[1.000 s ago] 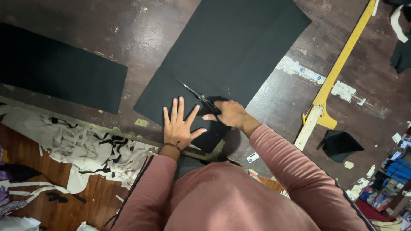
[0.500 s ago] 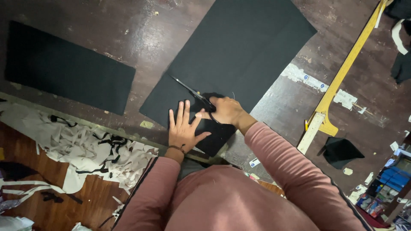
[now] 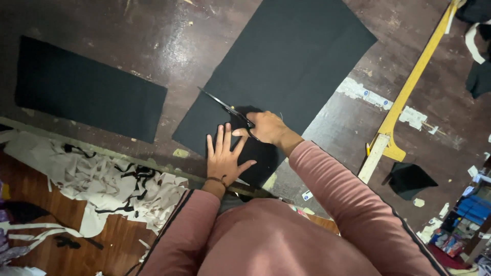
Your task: The person cuts a large piece of black fabric into smaller rectangular sections using scissors. They use a ruler to measure and align the fabric before making precise cuts. The person then folds the cut fabric pieces and arranges them on the work surface.
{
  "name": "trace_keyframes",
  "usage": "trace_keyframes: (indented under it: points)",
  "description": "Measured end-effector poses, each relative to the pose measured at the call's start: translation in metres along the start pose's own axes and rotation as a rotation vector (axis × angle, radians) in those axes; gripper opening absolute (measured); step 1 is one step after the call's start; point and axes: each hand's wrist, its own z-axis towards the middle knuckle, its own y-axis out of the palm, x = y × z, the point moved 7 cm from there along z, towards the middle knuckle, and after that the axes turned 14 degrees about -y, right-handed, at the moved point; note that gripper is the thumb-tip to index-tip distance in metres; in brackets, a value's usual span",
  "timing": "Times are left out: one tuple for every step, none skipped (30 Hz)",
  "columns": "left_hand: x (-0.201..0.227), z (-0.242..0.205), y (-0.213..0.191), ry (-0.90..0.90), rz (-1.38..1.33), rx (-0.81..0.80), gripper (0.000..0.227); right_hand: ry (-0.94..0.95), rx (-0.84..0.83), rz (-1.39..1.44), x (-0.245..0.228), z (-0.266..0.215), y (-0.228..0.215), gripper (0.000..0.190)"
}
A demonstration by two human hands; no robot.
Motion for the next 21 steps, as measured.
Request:
trace_keyframes:
  points:
    - [0.001,0.0,-0.005,0.007,-0.001,0.0,0.083,0.004,0.004,0.003,0.002,-0.005,0.002,0.03]
    - [-0.001,0.002,-0.005,-0.012,-0.054,-0.087,0.08,-0.039,0.073,0.018,0.0,-0.008,0.0,0.026]
    - [-0.002,0.004,-0.005,-0.03,-0.107,-0.175,0.077,-0.082,0.142,0.032,-0.002,-0.012,-0.002,0.024]
    - [-0.008,0.008,-0.008,-0.005,-0.101,-0.168,0.077,-0.075,0.167,0.039,0.011,-0.022,0.005,0.024]
    - [-0.017,0.015,-0.015,-0.034,-0.114,-0.102,0.069,-0.154,0.3,0.128,0.019,-0.032,0.006,0.036]
    - [-0.026,0.019,-0.021,-0.049,-0.13,-0.05,0.063,-0.22,0.44,0.225,0.027,-0.047,0.012,0.053]
    - [-0.043,0.024,-0.025,-0.008,-0.125,-0.055,0.063,-0.198,0.472,0.24,0.047,-0.056,0.03,0.053]
    - [-0.065,0.035,-0.031,-0.105,-0.127,0.007,0.058,-0.06,0.652,0.217,0.076,-0.077,0.042,0.055]
    - [-0.086,0.046,-0.037,-0.202,-0.131,0.069,0.054,0.083,0.827,0.189,0.103,-0.1,0.057,0.057]
    - [-0.105,0.05,-0.034,-0.152,-0.138,0.053,0.054,0.128,0.857,0.2,0.12,-0.119,0.074,0.057]
    - [-0.124,0.056,-0.034,-0.128,-0.122,0.093,0.059,0.358,0.851,0.177,0.146,-0.143,0.097,0.054]
    - [-0.139,0.069,-0.034,-0.098,-0.114,0.141,0.064,0.592,0.845,0.156,0.17,-0.17,0.118,0.051]
    - [-0.142,0.066,-0.05,-0.04,-0.129,0.132,0.064,0.641,0.878,0.17,0.178,-0.18,0.13,0.051]
    - [-0.14,0.074,-0.055,0.026,-0.147,0.094,0.057,0.793,0.818,0.26,0.196,-0.193,0.152,0.058]
    - [-0.137,0.084,-0.059,0.094,-0.163,0.056,0.053,0.938,0.757,0.361,0.213,-0.207,0.175,0.069]
    - [-0.141,0.086,-0.056,0.17,-0.188,0.028,0.053,1.012,0.789,0.387,0.219,-0.215,0.185,0.069]
    - [-0.151,0.092,-0.051,0.167,-0.191,0.0,0.054,0.973,0.843,0.355,0.222,-0.217,0.19,0.07]
    - [-0.17,0.094,-0.042,0.15,-0.182,-0.031,0.055,0.924,0.882,0.32,0.226,-0.212,0.202,0.072]
    - [-0.159,0.096,-0.034,0.212,-0.195,-0.063,0.055,0.989,0.899,0.344,0.225,-0.218,0.207,0.072]
    - [-0.166,0.101,-0.026,0.066,-0.087,-0.131,0.05,0.938,0.897,0.36,0.223,-0.21,0.204,0.064]
    - [-0.177,0.105,-0.02,-0.079,0.027,-0.193,0.044,0.886,0.897,0.374,0.22,-0.2,0.2,0.058]
